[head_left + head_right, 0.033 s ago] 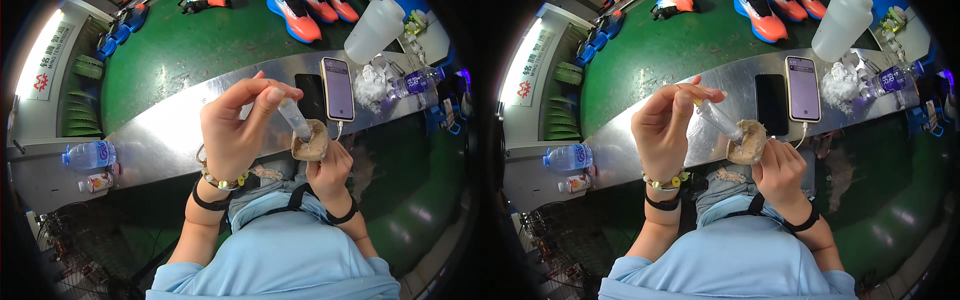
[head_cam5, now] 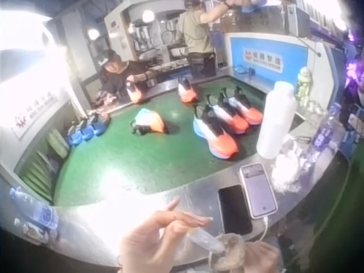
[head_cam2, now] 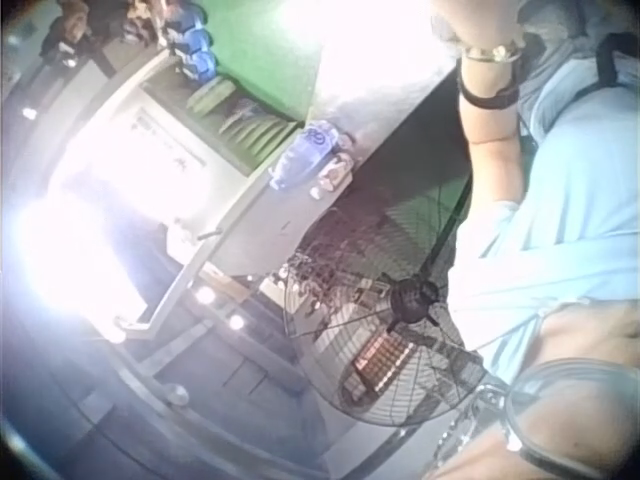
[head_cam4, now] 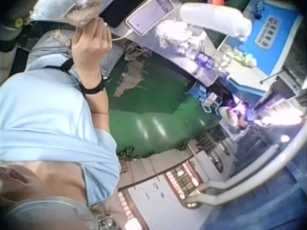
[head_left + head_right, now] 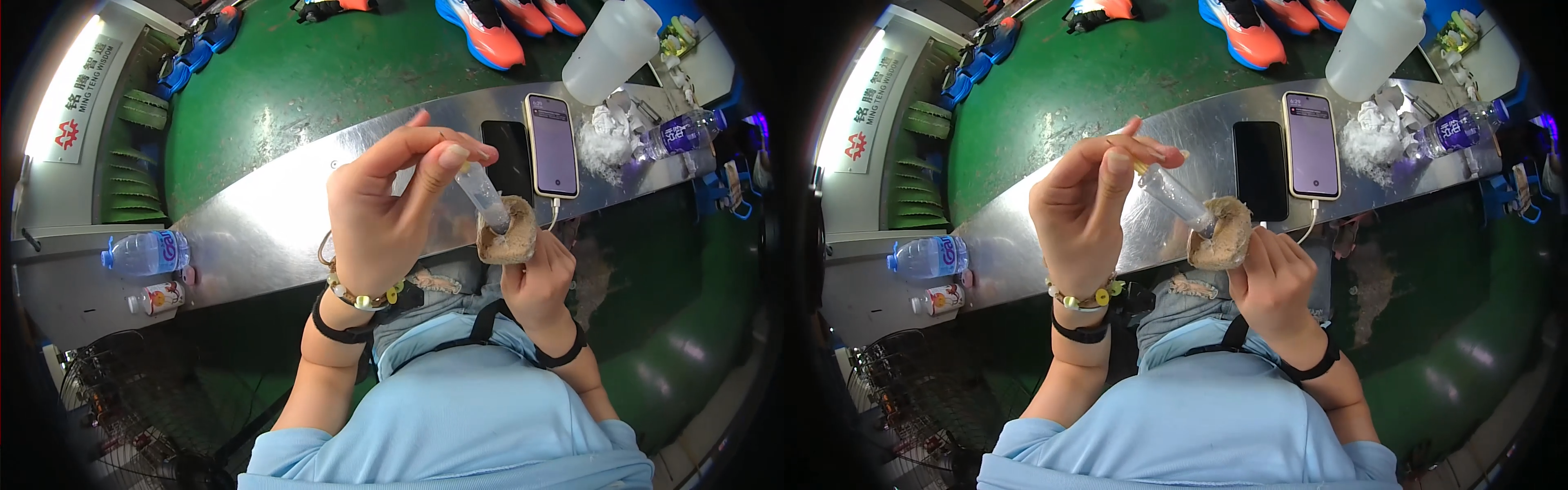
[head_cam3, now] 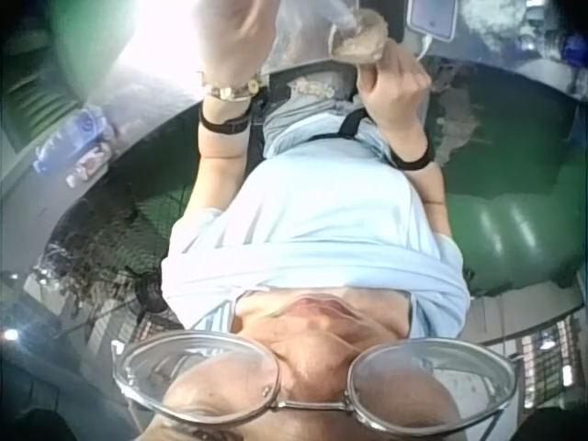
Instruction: Using a syringe to apply adhesive along the edge of a shoe sole during manufacturing.
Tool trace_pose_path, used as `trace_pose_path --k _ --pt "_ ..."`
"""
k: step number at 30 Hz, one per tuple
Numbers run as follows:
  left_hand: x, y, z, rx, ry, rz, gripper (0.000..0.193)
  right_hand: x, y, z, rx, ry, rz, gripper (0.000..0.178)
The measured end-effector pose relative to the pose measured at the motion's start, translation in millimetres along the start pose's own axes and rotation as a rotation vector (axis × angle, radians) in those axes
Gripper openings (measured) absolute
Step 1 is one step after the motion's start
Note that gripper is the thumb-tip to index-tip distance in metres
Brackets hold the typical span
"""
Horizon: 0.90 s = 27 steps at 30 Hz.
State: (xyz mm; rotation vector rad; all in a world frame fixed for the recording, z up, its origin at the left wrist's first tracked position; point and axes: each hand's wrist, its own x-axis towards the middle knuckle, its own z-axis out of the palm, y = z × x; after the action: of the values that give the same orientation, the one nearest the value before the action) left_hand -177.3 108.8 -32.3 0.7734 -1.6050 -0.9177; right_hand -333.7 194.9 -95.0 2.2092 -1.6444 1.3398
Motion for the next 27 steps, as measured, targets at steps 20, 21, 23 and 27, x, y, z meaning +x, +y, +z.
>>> trace_pose_path --k 20,21,23,27 --pt "-3.1 23.1 -0.8 0.071 -0.092 0.064 0.029 -3.0 -14.6 -18.2 1.683 -0.554 0.811 0.009" --pt "-2.6 24.7 -0.7 0.072 -0.105 0.068 0.028 -3.6 -13.5 -17.7 1.704 -0.572 0.818 0.01" --pt "-1.0 25.9 -0.7 0.072 -0.118 0.078 0.028 -3.7 -12.9 -17.1 1.723 -0.588 0.821 0.012" --pt "6.6 25.5 -2.6 -0.043 -0.206 0.091 0.026 -6.2 -13.3 -16.8 1.768 -0.621 0.853 0.023"
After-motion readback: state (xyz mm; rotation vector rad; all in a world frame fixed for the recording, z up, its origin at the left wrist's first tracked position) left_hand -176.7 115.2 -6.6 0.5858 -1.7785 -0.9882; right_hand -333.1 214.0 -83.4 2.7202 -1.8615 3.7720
